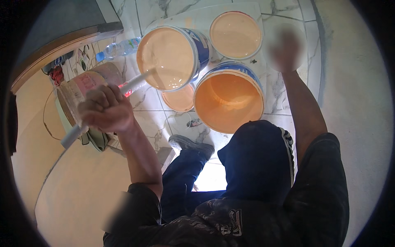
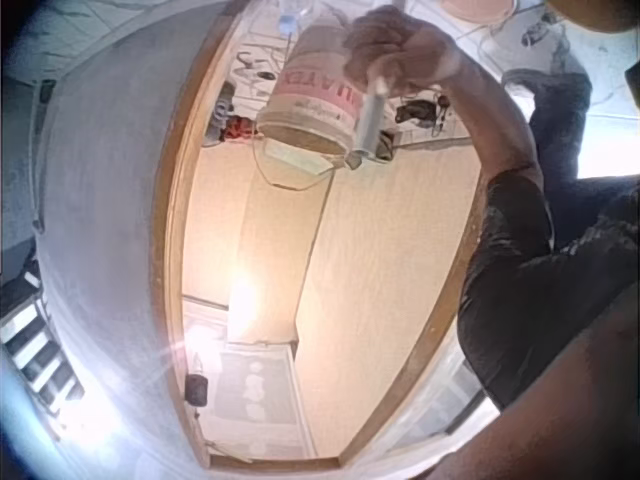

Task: The person stirs light orange paint in buckets using a white pipe and pours paint from one bucket into another.

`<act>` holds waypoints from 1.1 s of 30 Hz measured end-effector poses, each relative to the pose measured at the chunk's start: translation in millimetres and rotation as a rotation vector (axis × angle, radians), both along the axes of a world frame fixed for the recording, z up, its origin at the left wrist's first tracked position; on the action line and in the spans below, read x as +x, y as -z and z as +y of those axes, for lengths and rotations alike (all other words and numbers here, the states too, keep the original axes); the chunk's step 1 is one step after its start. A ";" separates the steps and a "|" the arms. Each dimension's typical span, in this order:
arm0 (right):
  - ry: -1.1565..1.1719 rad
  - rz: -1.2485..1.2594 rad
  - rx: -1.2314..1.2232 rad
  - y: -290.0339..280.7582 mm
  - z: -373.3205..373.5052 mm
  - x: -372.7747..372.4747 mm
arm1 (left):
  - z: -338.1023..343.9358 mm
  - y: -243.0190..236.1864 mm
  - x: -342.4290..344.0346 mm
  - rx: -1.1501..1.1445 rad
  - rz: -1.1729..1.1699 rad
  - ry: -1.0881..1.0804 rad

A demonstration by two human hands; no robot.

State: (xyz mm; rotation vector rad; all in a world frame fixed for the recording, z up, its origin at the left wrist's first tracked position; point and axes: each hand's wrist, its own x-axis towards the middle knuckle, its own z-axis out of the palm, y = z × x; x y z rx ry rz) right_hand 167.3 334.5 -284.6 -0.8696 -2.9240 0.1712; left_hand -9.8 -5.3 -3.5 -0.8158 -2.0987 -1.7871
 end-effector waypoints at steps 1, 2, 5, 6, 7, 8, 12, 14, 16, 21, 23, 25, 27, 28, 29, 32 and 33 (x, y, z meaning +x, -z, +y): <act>0.000 -0.007 0.004 0.7 1.1 1.2 | 0.0 1.3 8.7 0.057 -0.017 0.041; -0.001 -0.006 0.005 1.4 2.1 2.6 | 1.1 3.0 16.3 0.115 -0.034 0.081; 0.003 -0.005 0.010 1.7 3.7 4.2 | 10.9 6.9 34.1 0.285 -0.156 0.113; 0.005 -0.010 0.013 1.4 5.3 5.2 | 15.9 9.3 32.8 0.289 -0.156 0.114; 0.006 -0.010 0.006 0.9 2.9 3.7 | 22.8 6.9 26.6 0.302 -0.164 0.203; 0.004 -0.011 0.006 0.4 2.0 3.4 | 31.2 7.0 21.1 0.323 -0.176 0.290; -0.001 0.009 -0.008 -0.6 -0.5 0.3 | 64.6 6.4 -20.2 0.210 -0.109 0.021; -0.010 0.019 -0.012 0.2 -2.0 -0.8 | 66.8 6.0 -46.2 0.221 -0.084 -0.020; -0.004 0.046 -0.009 1.1 0.0 -1.0 | 60.1 3.8 -65.8 0.206 -0.128 -0.063; 0.000 0.022 -0.003 0.4 1.7 1.8 | 11.5 1.6 -44.9 0.033 -0.034 -0.123; -0.003 0.020 0.000 -0.1 1.4 1.8 | -3.4 -1.9 -23.4 -0.020 -0.024 -0.086; -0.004 0.021 -0.003 -0.6 0.1 1.3 | -2.4 -5.2 3.3 0.040 -0.141 -0.024; -0.002 0.012 0.010 0.2 3.7 5.5 | 12.1 -1.7 22.4 0.088 -0.180 0.014; 0.000 0.010 0.013 0.2 3.6 5.3 | 19.9 -2.6 27.9 0.126 -0.213 0.052; -0.002 0.013 0.011 0.3 2.8 4.0 | 27.0 -3.4 27.3 0.167 -0.260 0.118; 0.007 0.000 0.005 0.2 3.3 3.0 | 56.6 3.3 4.6 0.176 -0.224 0.097; 0.012 -0.011 0.002 0.2 1.8 1.3 | 66.8 4.3 -8.5 0.192 -0.174 0.063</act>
